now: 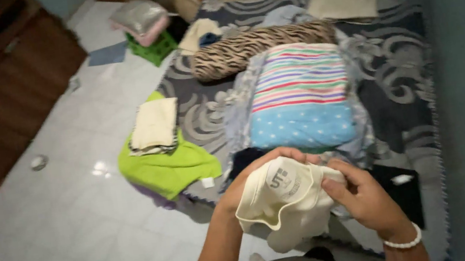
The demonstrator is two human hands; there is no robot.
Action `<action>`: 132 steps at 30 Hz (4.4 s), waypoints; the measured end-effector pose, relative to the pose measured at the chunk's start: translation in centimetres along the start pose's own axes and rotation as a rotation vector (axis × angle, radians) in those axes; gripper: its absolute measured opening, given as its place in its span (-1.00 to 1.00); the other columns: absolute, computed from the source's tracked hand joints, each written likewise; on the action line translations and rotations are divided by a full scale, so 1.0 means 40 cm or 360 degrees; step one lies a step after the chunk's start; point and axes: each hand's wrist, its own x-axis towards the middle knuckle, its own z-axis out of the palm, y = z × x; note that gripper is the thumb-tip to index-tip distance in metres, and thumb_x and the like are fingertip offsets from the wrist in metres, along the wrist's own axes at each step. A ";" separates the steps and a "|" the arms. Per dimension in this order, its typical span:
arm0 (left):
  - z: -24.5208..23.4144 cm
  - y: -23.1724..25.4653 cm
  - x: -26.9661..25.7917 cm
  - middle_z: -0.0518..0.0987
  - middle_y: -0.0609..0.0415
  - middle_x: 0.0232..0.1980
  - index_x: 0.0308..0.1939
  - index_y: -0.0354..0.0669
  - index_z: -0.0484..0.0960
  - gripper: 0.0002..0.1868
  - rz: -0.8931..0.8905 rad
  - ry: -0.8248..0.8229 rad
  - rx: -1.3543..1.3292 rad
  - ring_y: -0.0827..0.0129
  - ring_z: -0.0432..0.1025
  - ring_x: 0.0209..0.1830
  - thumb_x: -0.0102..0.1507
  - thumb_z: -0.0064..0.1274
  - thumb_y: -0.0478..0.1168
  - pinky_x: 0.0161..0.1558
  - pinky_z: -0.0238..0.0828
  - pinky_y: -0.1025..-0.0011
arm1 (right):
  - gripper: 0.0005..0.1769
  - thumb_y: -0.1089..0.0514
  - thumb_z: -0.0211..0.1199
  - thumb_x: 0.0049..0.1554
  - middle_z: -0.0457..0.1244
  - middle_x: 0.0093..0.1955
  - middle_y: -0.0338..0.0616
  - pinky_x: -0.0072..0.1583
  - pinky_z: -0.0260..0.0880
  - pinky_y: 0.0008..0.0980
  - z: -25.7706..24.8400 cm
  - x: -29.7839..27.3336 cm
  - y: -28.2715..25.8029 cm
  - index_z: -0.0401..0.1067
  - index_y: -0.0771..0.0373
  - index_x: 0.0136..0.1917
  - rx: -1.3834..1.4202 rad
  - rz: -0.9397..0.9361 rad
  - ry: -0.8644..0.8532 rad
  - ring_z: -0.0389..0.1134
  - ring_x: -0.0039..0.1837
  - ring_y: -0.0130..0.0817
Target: Folding and organizing various items of clothing on a bed.
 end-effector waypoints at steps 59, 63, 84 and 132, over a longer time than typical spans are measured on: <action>-0.554 0.721 -0.244 0.32 -0.04 -0.06 -0.40 -0.17 0.45 -0.89 0.0709 0.1385 0.2053 0.21 0.22 0.07 0.03 -0.16 -0.37 0.05 0.17 0.30 | -0.47 0.29 0.08 -0.12 0.19 0.03 -0.09 -0.02 0.26 -0.43 0.989 0.663 -0.103 0.10 0.22 0.15 0.0312 -0.0069 0.0346 0.23 0.03 -0.36; -0.616 0.795 -0.281 0.43 -0.03 -0.36 -0.50 -0.21 0.45 -0.89 0.1093 0.1472 0.2428 0.05 0.39 -0.29 -0.05 0.02 -0.44 -0.18 0.30 0.27 | -0.66 0.33 -0.03 -0.06 0.18 -0.10 0.31 0.06 0.19 -0.08 0.914 0.790 -0.011 0.28 0.47 0.02 -0.0138 -0.0224 0.0799 0.20 0.04 0.13; -0.977 0.867 -0.318 0.50 -0.03 -0.47 -0.37 -0.10 0.45 -0.87 0.0263 0.1683 0.2483 0.07 0.42 -0.38 0.06 -0.10 -0.40 -0.30 0.35 0.26 | -0.78 0.37 0.04 -0.15 0.17 -0.53 -0.24 -0.36 0.08 -0.64 0.817 0.894 -0.403 0.41 0.21 -0.23 -0.0202 -0.0698 0.0730 0.04 -0.44 -0.62; -1.085 1.070 -0.219 0.39 -0.36 -0.19 -0.15 -0.41 0.35 -0.62 0.0156 0.0778 0.2965 -0.18 0.27 -0.13 0.04 -0.04 -0.21 -0.07 0.15 0.03 | -0.80 0.19 0.12 -0.01 0.21 -0.51 -0.09 -0.48 0.29 -0.51 0.999 0.988 -0.353 0.21 0.30 -0.14 0.0677 -0.0383 0.0393 0.24 -0.53 -0.45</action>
